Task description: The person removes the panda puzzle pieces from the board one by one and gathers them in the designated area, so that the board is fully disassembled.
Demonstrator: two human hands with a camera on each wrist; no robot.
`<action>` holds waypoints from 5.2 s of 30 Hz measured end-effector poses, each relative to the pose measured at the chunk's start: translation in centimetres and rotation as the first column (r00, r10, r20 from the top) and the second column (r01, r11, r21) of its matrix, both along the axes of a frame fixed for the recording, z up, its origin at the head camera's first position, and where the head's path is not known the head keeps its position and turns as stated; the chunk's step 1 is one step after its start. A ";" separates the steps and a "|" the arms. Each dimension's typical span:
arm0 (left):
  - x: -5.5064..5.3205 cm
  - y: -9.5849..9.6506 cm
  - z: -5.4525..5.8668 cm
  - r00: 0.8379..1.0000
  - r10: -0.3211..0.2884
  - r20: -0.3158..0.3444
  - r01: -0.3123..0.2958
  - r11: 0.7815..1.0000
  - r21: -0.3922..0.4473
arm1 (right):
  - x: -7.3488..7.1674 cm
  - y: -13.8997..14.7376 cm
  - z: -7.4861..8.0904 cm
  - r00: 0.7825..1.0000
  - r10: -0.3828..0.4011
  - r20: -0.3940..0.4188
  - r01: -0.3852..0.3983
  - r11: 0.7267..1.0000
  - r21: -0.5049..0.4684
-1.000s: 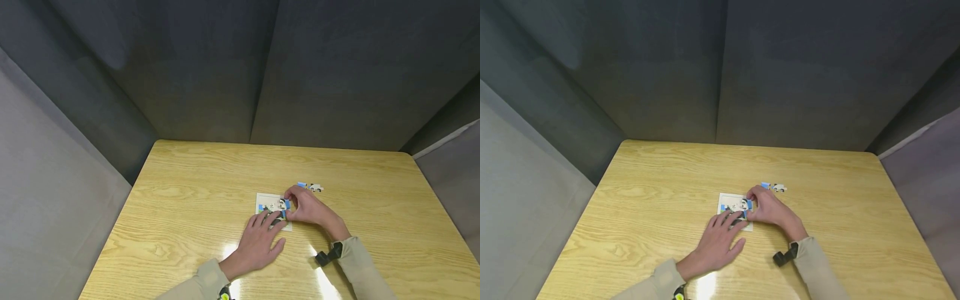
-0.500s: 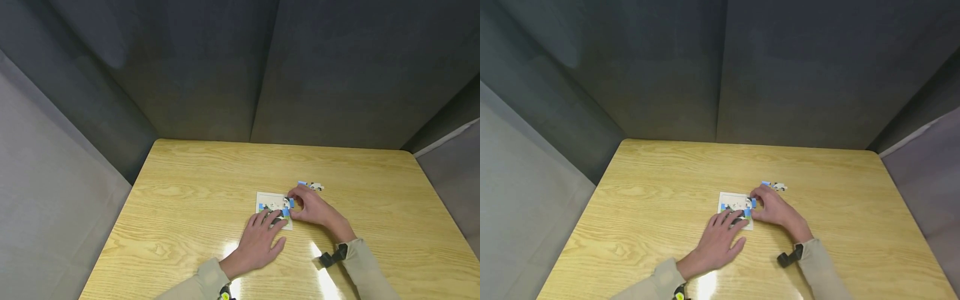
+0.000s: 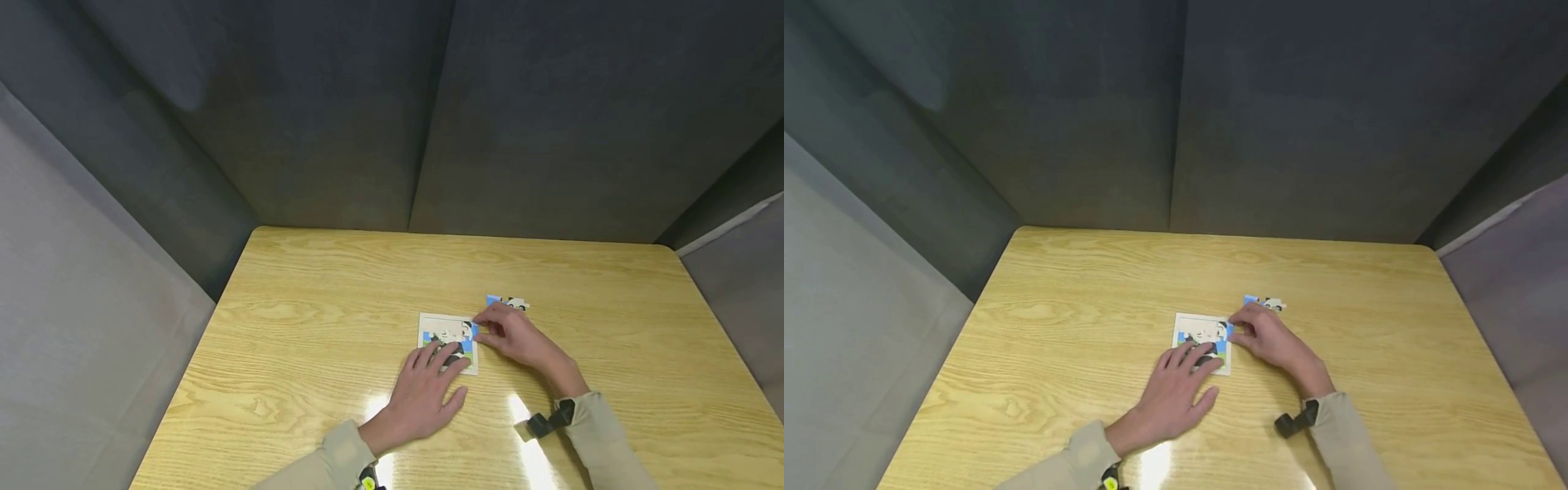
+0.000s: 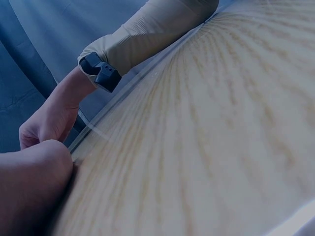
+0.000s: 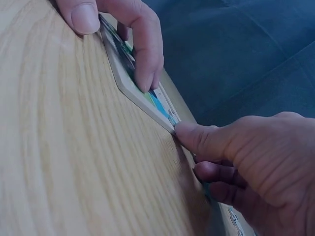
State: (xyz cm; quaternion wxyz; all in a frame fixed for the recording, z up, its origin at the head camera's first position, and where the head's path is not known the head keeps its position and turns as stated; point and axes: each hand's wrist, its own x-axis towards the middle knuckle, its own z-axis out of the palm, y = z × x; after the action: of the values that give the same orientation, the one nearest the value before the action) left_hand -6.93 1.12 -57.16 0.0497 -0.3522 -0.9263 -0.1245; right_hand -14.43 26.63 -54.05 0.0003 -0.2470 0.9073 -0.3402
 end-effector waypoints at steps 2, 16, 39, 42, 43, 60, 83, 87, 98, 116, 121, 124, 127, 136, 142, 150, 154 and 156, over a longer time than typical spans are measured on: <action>0.0 0.0 0.0 1.000 0.001 -0.002 -0.001 1.000 -0.006 | 0.0 0.0 -0.1 1.000 -0.006 -0.001 0.006 1.000 -0.002; 0.0 0.0 0.0 1.000 0.002 0.000 -0.002 1.000 -0.002 | 0.0 -0.1 0.1 0.999 -0.033 0.010 0.032 0.998 0.057; 0.1 -0.1 0.0 1.000 0.009 -0.007 -0.009 1.000 -0.005 | 0.3 -0.1 0.3 0.999 0.017 -0.027 -0.015 0.998 0.064; 0.0 0.0 0.1 1.000 0.009 -0.003 -0.009 1.000 -0.007 | 0.4 0.1 0.3 0.999 0.021 -0.041 -0.018 0.998 0.059; 0.1 0.0 0.1 1.000 0.008 -0.003 -0.008 1.000 -0.005 | 0.4 0.1 0.3 0.999 0.020 -0.040 -0.018 0.998 0.060; 0.0 0.0 0.0 1.000 -0.005 0.021 0.005 1.000 0.000 | 0.3 0.1 0.6 0.999 0.023 0.037 -0.026 0.995 0.097; 0.0 0.0 0.1 1.000 0.007 0.008 -0.007 1.000 0.007 | 1.1 3.5 1.3 0.997 -0.076 -0.006 0.076 0.997 0.024; 0.0 0.0 0.0 1.000 0.010 0.004 -0.010 1.000 0.007 | 1.0 5.1 2.0 0.991 -0.135 0.003 0.135 0.990 0.039; 0.1 0.0 0.0 1.000 0.006 0.009 -0.006 1.000 0.003 | 0.0 9.5 2.5 0.978 -0.206 0.018 0.203 0.973 0.111; 0.1 0.0 0.0 1.000 0.004 0.015 -0.004 1.000 0.013 | -1.3 11.8 0.3 0.977 -0.210 0.036 0.203 0.968 0.147; 0.1 0.0 0.1 1.000 0.008 0.017 -0.008 1.000 0.008 | -1.2 11.7 0.5 0.976 -0.211 0.052 0.201 0.967 0.158; 0.1 0.0 0.1 1.000 0.009 0.017 -0.009 1.000 0.008 | -1.2 11.7 0.5 0.976 -0.212 0.054 0.201 0.967 0.156; 0.1 0.0 0.1 1.000 0.009 0.011 -0.010 1.000 0.011 | -1.1 11.7 0.5 0.975 -0.215 0.060 0.204 0.967 0.151; 0.0 0.2 -0.2 1.000 0.001 -0.008 -0.001 1.000 0.005 | -0.3 11.2 1.0 0.949 -0.315 -0.003 0.315 0.947 0.060; -0.6 -0.2 -0.3 1.000 0.008 -0.030 -0.010 0.999 -0.046 | 0.2 7.0 1.8 0.952 -0.267 -0.149 0.261 0.964 -0.058; -1.8 -0.1 -0.4 0.999 0.006 -0.031 -0.008 0.998 -0.059 | 0.2 -1.0 1.9 0.983 -0.089 -0.159 0.080 0.995 -0.063; -1.8 -0.2 -0.1 1.000 0.030 -0.006 -0.031 0.997 -0.070 | -0.3 -3.8 1.2 0.998 -0.010 -0.058 0.006 0.998 -0.068; -1.6 -0.4 -0.1 0.999 0.042 0.001 -0.042 0.997 -0.063 | -0.6 -4.6 0.7 1.000 0.024 -0.015 -0.025 0.997 -0.071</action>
State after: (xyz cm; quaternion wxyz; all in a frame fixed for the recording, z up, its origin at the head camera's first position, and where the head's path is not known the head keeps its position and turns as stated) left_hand -8.56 0.77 -57.26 0.0401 -0.3338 -0.9370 -0.0946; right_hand -15.00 22.03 -53.38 -0.0108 -0.2604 0.8914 -0.3707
